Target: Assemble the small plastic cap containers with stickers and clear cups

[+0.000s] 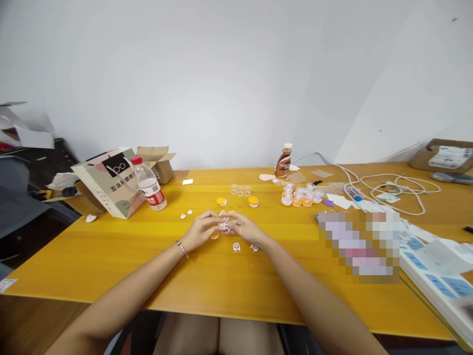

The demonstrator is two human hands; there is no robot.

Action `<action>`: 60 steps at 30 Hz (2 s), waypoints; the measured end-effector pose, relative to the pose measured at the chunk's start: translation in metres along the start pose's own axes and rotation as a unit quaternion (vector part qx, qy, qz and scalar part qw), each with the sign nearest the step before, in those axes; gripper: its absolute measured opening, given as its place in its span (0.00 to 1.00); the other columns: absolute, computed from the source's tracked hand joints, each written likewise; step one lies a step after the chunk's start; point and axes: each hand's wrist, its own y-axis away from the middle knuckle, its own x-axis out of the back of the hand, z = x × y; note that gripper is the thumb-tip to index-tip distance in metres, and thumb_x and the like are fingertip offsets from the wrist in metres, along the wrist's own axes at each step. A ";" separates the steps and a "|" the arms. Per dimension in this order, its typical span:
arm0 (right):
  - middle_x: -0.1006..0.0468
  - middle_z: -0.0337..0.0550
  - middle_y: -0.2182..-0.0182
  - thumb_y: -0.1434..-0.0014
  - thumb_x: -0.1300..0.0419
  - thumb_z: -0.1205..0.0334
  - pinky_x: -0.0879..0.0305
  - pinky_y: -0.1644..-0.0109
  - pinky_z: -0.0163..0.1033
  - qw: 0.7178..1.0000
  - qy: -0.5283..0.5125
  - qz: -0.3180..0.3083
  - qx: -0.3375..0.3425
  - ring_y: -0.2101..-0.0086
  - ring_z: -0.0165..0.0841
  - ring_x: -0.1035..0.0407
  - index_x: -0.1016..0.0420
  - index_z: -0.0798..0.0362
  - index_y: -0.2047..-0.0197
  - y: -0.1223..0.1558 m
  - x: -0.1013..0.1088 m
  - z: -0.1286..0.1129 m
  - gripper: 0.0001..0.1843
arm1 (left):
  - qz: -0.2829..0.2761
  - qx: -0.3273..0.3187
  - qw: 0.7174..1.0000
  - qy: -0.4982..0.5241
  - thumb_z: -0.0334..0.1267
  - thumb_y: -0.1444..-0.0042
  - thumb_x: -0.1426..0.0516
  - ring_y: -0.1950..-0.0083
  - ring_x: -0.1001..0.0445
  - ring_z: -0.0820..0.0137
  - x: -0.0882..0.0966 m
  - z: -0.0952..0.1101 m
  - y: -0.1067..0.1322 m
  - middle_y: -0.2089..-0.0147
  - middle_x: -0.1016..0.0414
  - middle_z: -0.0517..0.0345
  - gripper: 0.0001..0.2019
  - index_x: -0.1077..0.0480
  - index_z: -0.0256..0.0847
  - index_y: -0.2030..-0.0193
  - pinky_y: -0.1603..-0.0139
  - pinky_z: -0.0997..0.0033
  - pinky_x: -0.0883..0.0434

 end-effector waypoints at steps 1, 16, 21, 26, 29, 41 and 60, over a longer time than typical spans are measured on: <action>0.23 0.41 0.67 0.56 0.37 0.54 0.37 0.51 0.49 1.000 -0.003 -0.004 0.003 0.64 0.33 0.28 0.36 0.51 0.57 0.001 0.000 0.000 0.23 | -0.005 -0.003 1.000 -0.007 0.36 0.46 0.47 0.57 0.33 0.70 0.000 -0.001 0.000 0.60 0.32 0.53 0.11 0.30 0.41 0.57 0.53 0.69 0.35; 0.26 0.36 0.75 0.51 0.43 0.51 0.38 0.60 0.40 0.995 0.090 0.006 0.030 0.70 0.30 0.31 0.43 0.51 0.60 0.006 -0.004 -0.010 0.19 | -0.039 0.013 0.999 0.000 0.38 0.47 0.47 0.60 0.31 0.70 0.006 -0.001 -0.003 0.62 0.29 0.53 0.11 0.29 0.40 0.58 0.56 0.71 0.34; 0.28 0.34 0.76 0.52 0.40 0.52 0.39 0.65 0.37 0.996 0.081 -0.004 0.042 0.73 0.28 0.33 0.45 0.50 0.60 0.003 -0.005 -0.005 0.21 | -0.047 0.011 0.999 -0.006 0.37 0.46 0.47 0.58 0.31 0.71 0.006 -0.001 -0.002 0.60 0.29 0.53 0.12 0.29 0.41 0.56 0.54 0.71 0.34; 0.28 0.33 0.77 0.51 0.40 0.55 0.41 0.66 0.35 0.996 0.079 -0.019 0.049 0.74 0.27 0.34 0.46 0.50 0.61 0.004 -0.005 -0.006 0.19 | -0.066 0.000 0.998 0.007 0.36 0.45 0.48 0.58 0.31 0.71 0.006 -0.001 -0.003 0.60 0.30 0.53 0.12 0.30 0.40 0.56 0.54 0.72 0.34; 0.29 0.33 0.77 0.51 0.40 0.55 0.41 0.66 0.34 0.994 0.083 -0.022 0.064 0.74 0.27 0.35 0.45 0.49 0.60 0.005 -0.006 -0.009 0.19 | -0.067 -0.004 0.998 0.008 0.36 0.45 0.48 0.57 0.32 0.72 0.008 0.000 -0.004 0.59 0.30 0.53 0.12 0.30 0.40 0.56 0.53 0.72 0.35; 0.26 0.36 0.74 0.52 0.40 0.56 0.39 0.65 0.34 0.992 0.102 0.009 0.069 0.73 0.26 0.33 0.36 0.54 0.67 0.000 -0.003 -0.004 0.12 | -0.043 0.015 0.989 -0.140 0.41 0.42 0.52 0.63 0.31 0.72 0.009 0.007 -0.004 0.65 0.28 0.56 0.12 0.29 0.40 0.62 0.57 0.71 0.37; 0.22 0.42 0.75 0.59 0.35 0.58 0.33 0.61 0.33 0.985 -0.002 0.169 -0.022 0.73 0.26 0.29 0.27 0.56 0.74 -0.007 0.008 -0.002 0.10 | -0.300 -0.190 0.922 -0.157 0.20 0.49 0.54 0.45 0.38 0.71 -0.023 0.013 0.011 0.46 0.36 0.52 0.21 0.39 0.36 0.48 0.45 0.72 0.40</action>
